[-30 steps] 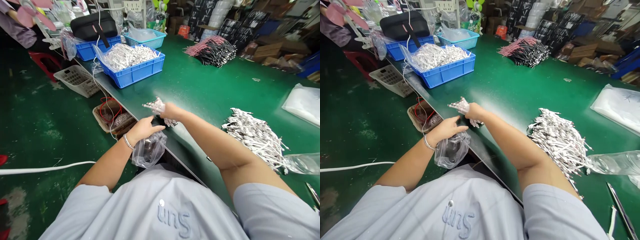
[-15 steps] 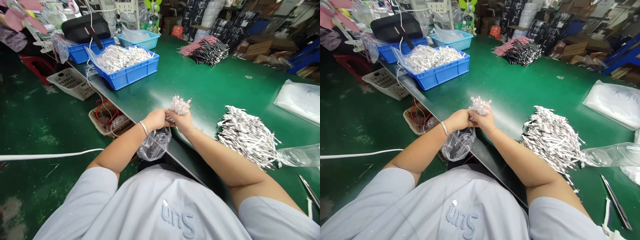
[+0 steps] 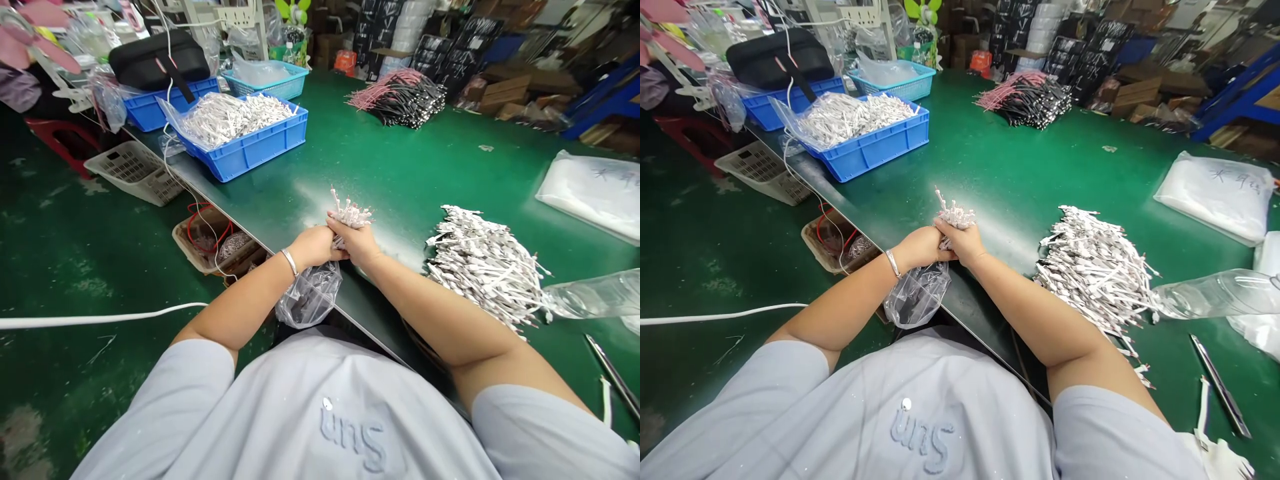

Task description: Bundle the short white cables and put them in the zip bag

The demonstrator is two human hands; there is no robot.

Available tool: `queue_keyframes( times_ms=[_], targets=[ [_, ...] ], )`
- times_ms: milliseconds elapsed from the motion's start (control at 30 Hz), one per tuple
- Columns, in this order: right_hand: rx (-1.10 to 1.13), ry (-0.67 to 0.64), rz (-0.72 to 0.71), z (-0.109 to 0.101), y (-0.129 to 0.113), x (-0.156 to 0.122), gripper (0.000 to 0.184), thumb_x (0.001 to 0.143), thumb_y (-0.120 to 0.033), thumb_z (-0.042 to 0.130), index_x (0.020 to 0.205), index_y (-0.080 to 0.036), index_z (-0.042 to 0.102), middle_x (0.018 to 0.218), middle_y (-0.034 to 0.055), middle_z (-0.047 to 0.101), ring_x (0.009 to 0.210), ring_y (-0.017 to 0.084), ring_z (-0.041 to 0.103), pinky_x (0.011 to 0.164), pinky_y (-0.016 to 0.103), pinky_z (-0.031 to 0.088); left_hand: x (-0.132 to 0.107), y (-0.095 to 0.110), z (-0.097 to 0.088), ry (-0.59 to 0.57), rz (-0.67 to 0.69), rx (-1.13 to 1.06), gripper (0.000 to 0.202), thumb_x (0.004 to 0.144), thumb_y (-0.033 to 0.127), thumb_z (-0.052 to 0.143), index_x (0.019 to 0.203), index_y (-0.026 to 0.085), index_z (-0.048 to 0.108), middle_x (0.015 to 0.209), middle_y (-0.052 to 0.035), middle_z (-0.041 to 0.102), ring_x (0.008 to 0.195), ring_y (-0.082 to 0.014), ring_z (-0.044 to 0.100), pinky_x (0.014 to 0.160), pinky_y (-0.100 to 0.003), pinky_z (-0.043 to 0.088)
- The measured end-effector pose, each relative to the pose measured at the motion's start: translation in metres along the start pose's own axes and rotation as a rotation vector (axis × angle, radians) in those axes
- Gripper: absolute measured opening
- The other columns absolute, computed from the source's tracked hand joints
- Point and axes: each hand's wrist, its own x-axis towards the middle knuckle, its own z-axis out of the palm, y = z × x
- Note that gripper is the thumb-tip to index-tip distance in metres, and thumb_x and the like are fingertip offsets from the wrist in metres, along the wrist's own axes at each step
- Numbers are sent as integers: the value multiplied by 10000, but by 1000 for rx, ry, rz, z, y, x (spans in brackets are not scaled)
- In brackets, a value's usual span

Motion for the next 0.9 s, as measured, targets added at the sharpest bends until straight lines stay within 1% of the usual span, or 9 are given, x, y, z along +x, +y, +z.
queue_keyframes(
  times_ms=[100,200,267,400,600,667,733,833,900],
  targets=[
    [-47,-1,-16,-6,-1,5,353,581,-455,732,791,-188,638,878,52,701,884,216,649,794,353,504,-5,1,-18,-55,-9,18,537,588,464,800,998,132,701,608,9,563,654,-179,555,646,-276,418],
    [-119,-45,-40,-10,-4,7,308,565,-415,748,714,-186,605,762,14,666,777,187,617,744,335,480,-8,6,-40,122,-19,-62,556,768,538,641,1115,106,677,620,4,585,652,-154,552,642,-256,408],
    [-172,-83,-52,-12,-7,6,288,559,-384,753,673,-187,577,699,-11,631,714,164,576,710,321,462,-6,12,-48,259,69,-154,476,834,453,596,1154,107,668,792,-35,679,770,-157,598,736,-257,435],
    [-247,-177,-58,-16,-15,5,286,491,-317,787,617,-185,566,653,-31,605,683,149,535,697,305,445,1,23,-48,350,193,-256,256,813,292,621,961,116,735,974,-71,725,927,-162,629,869,-258,449],
    [-231,-124,-21,-35,-18,12,304,475,-316,812,624,-179,586,638,-23,594,687,164,566,732,336,455,-8,31,-69,683,193,-214,200,824,287,576,845,146,716,760,-8,690,709,-111,576,695,-225,450],
    [-176,-93,-1,-38,-19,13,304,527,-376,781,654,-181,585,650,-6,603,685,175,587,714,348,471,-13,34,-76,614,174,-112,195,802,283,594,803,138,724,696,-2,666,670,-108,552,668,-227,436],
    [-118,-104,15,-36,-22,11,316,554,-414,759,709,-178,615,714,25,648,736,196,623,723,358,490,-15,36,-76,437,139,-64,188,767,284,625,776,132,735,683,-6,668,669,-115,558,666,-234,432],
    [4,-200,32,-28,-31,6,354,533,-390,787,790,-175,672,824,46,698,826,216,649,764,362,502,-8,37,-61,210,125,-168,195,736,276,635,786,122,744,734,-27,700,717,-133,595,709,-246,450],
    [89,-264,45,-22,-37,4,381,507,-345,814,826,-182,681,834,25,700,815,204,648,763,355,502,-1,37,-50,168,115,-273,209,739,268,620,808,110,739,765,-41,709,740,-139,608,735,-255,462]
  ],
)
